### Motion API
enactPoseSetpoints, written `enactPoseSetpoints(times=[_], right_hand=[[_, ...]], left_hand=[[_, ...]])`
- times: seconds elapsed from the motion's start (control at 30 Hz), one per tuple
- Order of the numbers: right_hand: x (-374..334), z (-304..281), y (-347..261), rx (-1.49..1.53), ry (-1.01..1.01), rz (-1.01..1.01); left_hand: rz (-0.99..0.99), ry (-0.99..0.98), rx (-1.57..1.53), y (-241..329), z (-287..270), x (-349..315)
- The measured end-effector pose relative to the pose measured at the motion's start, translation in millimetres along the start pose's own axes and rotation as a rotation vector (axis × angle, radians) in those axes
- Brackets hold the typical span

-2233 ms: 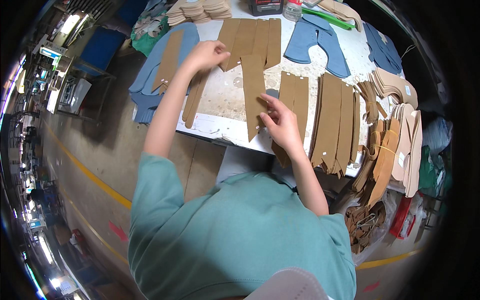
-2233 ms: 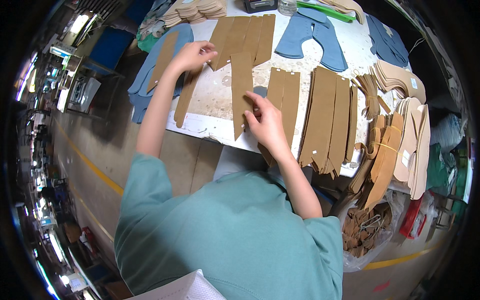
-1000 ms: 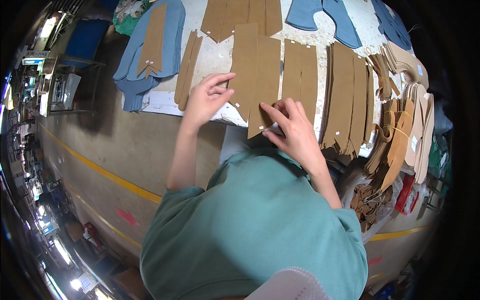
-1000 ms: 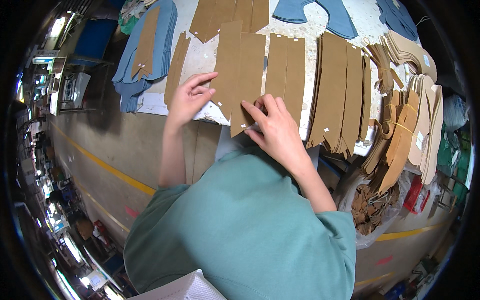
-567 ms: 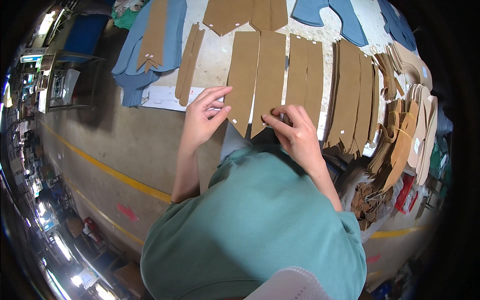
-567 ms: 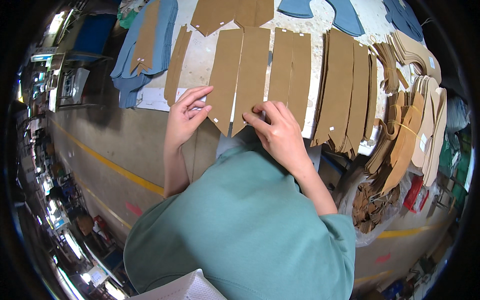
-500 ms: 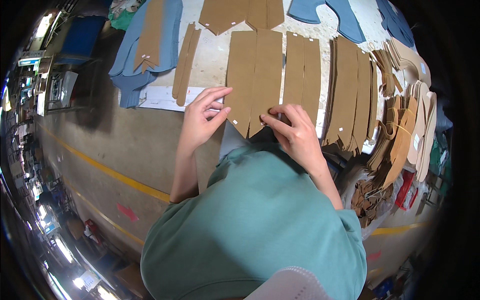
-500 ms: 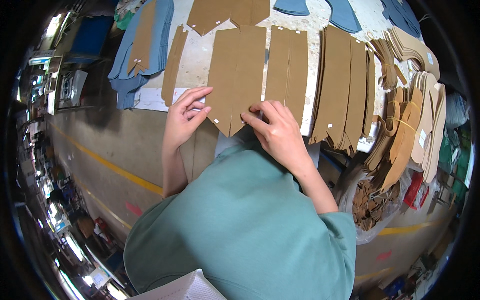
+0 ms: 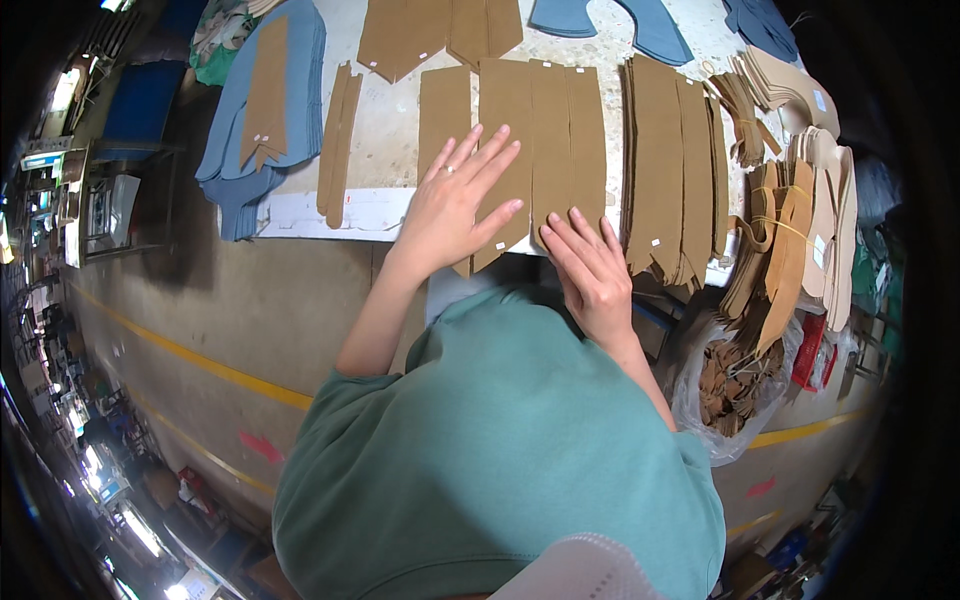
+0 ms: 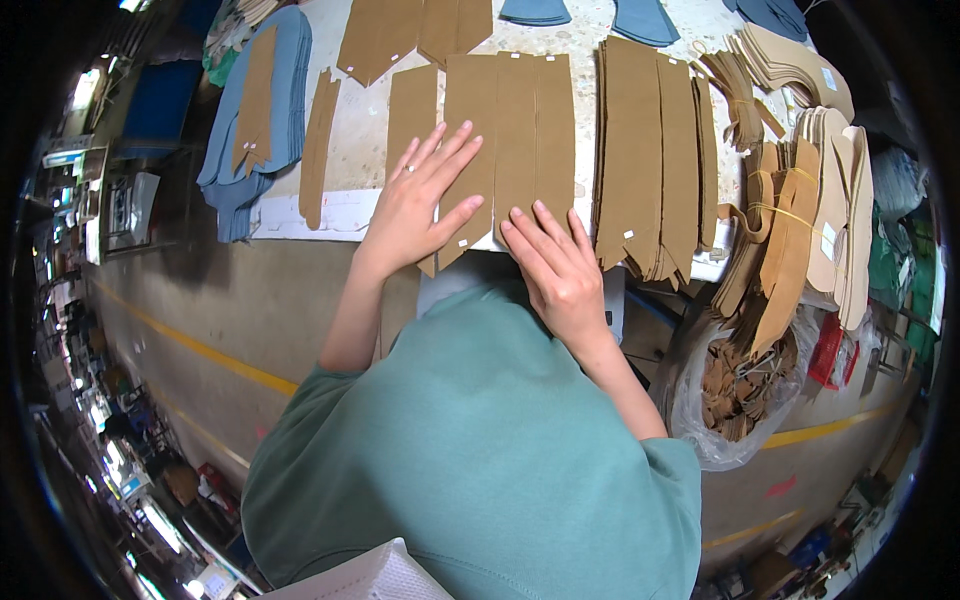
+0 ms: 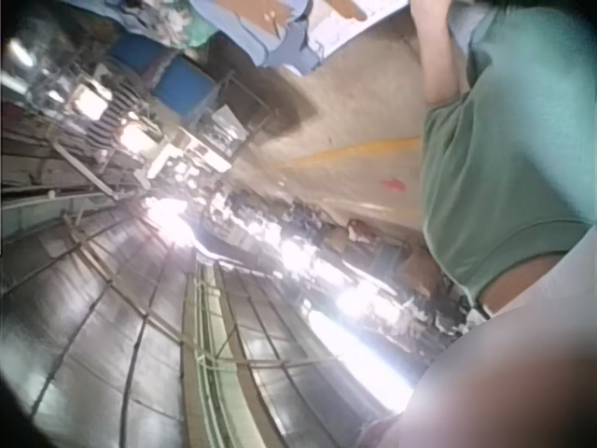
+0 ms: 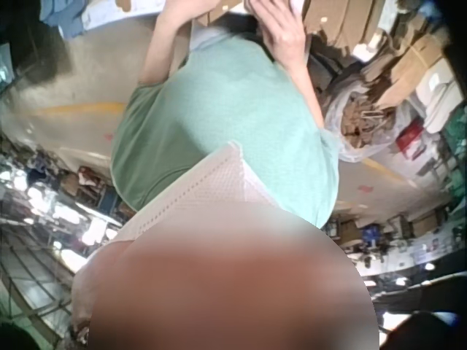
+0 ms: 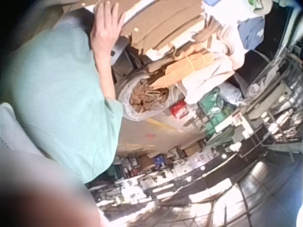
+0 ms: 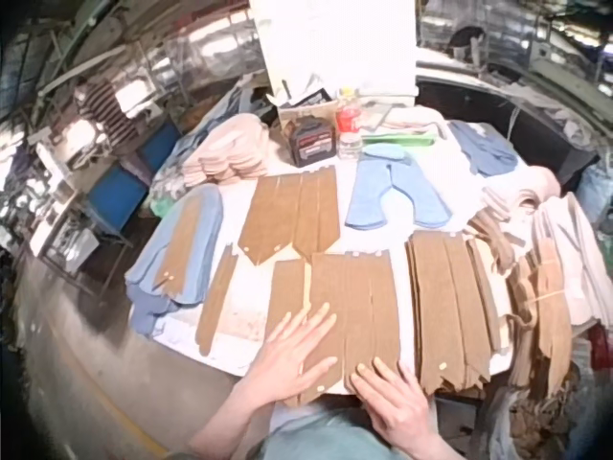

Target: The person sorts and stacks brown cardboard pieces on a table, aligning them into neat piles. The person repeatedly picks up individual pieces, aligns edges, and places them into growing stacks.

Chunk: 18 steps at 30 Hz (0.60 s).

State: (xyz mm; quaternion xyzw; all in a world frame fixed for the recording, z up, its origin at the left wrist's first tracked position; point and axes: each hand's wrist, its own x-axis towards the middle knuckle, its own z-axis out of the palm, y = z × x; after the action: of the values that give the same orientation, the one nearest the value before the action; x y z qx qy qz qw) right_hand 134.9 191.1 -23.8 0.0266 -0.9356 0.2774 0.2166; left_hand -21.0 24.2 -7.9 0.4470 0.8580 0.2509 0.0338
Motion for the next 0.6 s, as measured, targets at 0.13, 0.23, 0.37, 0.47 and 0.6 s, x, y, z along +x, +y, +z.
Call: enactPoseSetpoints(times=[0.13,0.23,0.37,0.47,0.6], right_hand=[[-1.0,0.7,2.7,0.006,0.023,-0.011],[1.7,-7.6,0.8,0.007,-0.02,-0.088],[6.7,-27.7,-7.0,0.179,-0.16,0.02],[15.7,-32.5,-11.9,0.196,-0.07,0.156],[34.0,-22.9,-9.9,-0.056,-0.134,0.295]], left_hand=[[-0.003,0.017,0.009,3.2,0.9,-3.6],[-0.071,0.114,-0.025,2.1,0.6,-8.2],[-0.283,0.269,-0.075,-11.6,-8.7,-19.3],[-0.273,0.16,0.018,-18.5,-9.5,-26.9],[-0.267,0.133,0.086,-8.3,-1.3,-30.2]])
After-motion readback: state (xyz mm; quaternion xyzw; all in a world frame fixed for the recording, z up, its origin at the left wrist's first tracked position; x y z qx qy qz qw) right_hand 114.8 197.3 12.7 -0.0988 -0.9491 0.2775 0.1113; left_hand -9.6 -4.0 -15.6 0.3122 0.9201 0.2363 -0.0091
